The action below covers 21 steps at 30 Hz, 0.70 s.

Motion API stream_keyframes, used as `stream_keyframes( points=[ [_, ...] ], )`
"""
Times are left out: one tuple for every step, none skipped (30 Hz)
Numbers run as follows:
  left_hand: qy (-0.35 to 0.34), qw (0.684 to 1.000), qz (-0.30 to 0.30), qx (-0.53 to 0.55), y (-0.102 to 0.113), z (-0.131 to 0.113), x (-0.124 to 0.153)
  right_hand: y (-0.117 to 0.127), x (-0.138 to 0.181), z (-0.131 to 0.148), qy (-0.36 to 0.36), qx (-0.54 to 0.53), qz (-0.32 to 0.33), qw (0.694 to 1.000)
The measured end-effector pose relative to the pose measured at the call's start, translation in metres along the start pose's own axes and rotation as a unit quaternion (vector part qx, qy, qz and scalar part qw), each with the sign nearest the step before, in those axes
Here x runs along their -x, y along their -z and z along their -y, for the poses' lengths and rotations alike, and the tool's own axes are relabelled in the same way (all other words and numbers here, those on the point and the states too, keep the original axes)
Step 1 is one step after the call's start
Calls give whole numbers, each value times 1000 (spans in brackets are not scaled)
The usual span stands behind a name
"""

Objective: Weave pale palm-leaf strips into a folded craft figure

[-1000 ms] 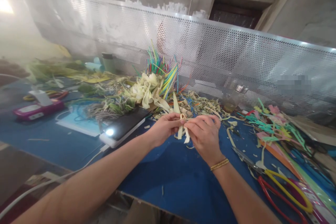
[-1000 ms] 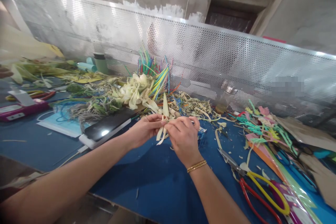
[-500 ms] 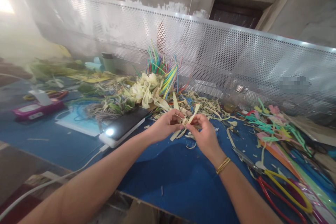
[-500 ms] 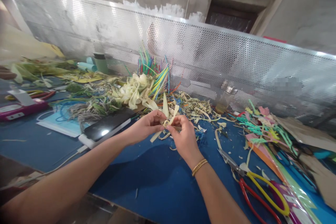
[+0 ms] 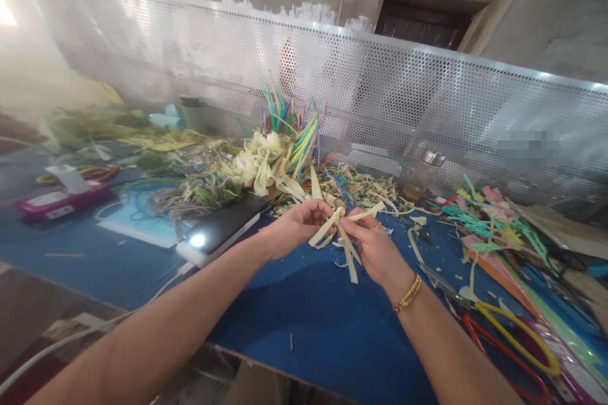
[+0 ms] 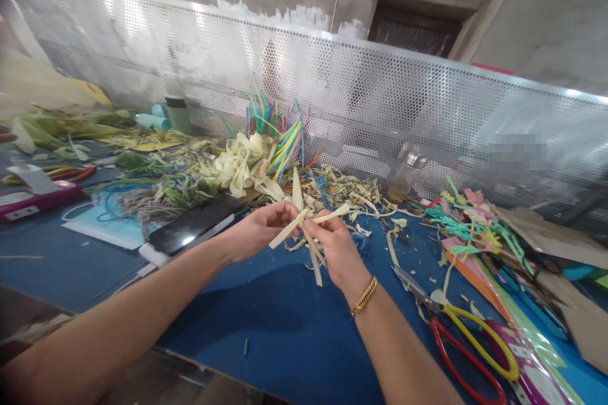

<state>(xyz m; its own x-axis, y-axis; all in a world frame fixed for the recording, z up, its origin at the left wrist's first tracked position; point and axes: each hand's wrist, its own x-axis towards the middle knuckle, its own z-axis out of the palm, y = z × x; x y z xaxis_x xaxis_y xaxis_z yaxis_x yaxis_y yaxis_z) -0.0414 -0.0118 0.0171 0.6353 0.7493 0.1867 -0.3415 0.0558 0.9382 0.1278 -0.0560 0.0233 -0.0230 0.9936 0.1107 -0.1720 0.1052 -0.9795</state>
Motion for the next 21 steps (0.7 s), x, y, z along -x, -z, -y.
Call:
stream_keyframes(
  points=[
    [-12, 1000, 0, -1, -2, 3, -1, 0, 0, -1, 1, -14, -2, 1000],
    [-25, 1000, -4, -1, -5, 6, -1, -1, 0, -1, 3, -26, -3, 1000],
    [-37, 999, -11, 0, -7, 9, -2, -3, 1, -2, 4, -37, -5, 999],
    [-50, 999, -21, 2, -9, 12, -3, -5, 2, -3, 3, -47, -7, 999],
    [-62, 998, -31, 2, -11, 15, -3, -7, 3, -4, 0, -56, -10, 998],
    [-74, 996, -41, 2, -13, 16, -3, -9, 4, -4, -3, -62, -13, 998],
    [-86, 995, -48, 0, -14, 17, -3, -11, 5, -5, -2, -67, -17, 998],
    [-95, 994, -51, -4, -16, 18, -3, -13, 5, -5, 0, -69, -23, 997],
    [-103, 993, -52, -9, -17, 17, -2, -15, 6, -6, 3, -69, -29, 997],
    [-109, 993, -51, -15, -17, 16, -1, -17, 6, -6, 5, -69, -37, 997],
    [-111, 992, -51, -22, -18, 14, 0, -18, 7, -6, 7, -70, -46, 996],
    [-110, 992, -50, -29, -18, 13, 1, -19, 6, -6, 8, -72, -55, 996],
    [-106, 993, -48, -35, -19, 11, 1, -19, 6, -6, 8, -75, -63, 995],
    [-102, 993, -48, -40, -19, 10, 2, -20, 6, -6, 8, -75, -69, 995],
    [-98, 993, -47, -43, -19, 9, 3, -20, 6, -7, 10, -74, -74, 994],
    [-94, 994, -46, -44, -20, 8, 3, -20, 5, -7, 12, -69, -77, 995],
    [-89, 994, -45, -43, -20, 8, 4, -20, 5, -8, 14, -62, -78, 995],
    [-84, 995, -45, -39, -20, 8, 4, -20, 5, -9, 16, -56, -79, 995],
    [-80, 995, -46, -35, -20, 9, 3, -20, 5, -9, 17, -53, -82, 995],
    [-76, 996, -46, -31, -20, 10, 3, -20, 5, -10, 19, -54, -83, 995],
    [-77, 996, -47, -29, -20, 11, 3, -20, 5, -10, 20, -57, -83, 995]
  ],
)
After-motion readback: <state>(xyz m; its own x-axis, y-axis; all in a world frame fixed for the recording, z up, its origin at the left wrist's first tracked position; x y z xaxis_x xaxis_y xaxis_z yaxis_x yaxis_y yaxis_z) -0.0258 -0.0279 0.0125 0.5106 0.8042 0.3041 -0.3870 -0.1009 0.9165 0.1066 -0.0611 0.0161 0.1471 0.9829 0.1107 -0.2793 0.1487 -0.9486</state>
